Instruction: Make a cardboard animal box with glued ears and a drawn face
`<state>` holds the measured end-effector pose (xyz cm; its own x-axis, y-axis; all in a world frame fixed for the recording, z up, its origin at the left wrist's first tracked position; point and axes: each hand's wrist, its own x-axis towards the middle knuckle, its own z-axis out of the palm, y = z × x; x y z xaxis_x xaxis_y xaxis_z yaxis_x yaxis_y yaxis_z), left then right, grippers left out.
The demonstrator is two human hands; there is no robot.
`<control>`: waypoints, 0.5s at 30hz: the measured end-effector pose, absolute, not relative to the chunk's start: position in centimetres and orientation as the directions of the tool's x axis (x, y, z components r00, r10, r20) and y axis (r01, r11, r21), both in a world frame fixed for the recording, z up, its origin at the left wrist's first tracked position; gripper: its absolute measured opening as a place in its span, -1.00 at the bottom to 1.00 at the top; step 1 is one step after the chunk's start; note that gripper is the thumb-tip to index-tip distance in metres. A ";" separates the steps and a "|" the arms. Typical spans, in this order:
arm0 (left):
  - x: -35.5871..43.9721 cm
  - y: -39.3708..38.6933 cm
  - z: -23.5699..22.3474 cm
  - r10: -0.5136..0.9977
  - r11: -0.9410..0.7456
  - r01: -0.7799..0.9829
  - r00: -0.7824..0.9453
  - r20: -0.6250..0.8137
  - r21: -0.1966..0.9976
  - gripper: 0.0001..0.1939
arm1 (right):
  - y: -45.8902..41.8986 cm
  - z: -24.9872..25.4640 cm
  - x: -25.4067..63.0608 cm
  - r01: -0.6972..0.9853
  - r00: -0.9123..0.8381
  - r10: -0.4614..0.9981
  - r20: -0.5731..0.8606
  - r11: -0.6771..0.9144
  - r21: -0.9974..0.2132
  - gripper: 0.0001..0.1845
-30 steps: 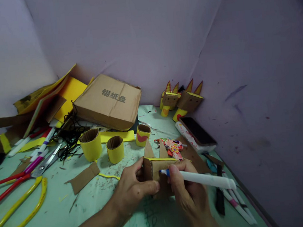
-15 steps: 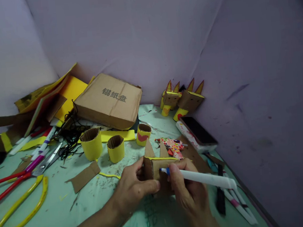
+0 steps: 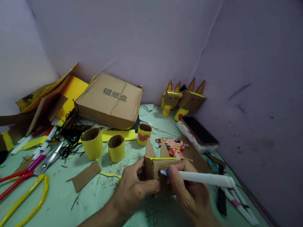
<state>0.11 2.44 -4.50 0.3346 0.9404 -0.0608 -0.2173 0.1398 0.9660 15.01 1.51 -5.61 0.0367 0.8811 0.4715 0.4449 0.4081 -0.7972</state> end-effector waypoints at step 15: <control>0.0 2.6 -4.8 0.940 0.139 -0.228 0.338 -0.056 0.964 -0.43 | 1.5 -5.8 14.8 0.420 0.151 0.905 0.398 0.305 -0.855 -0.66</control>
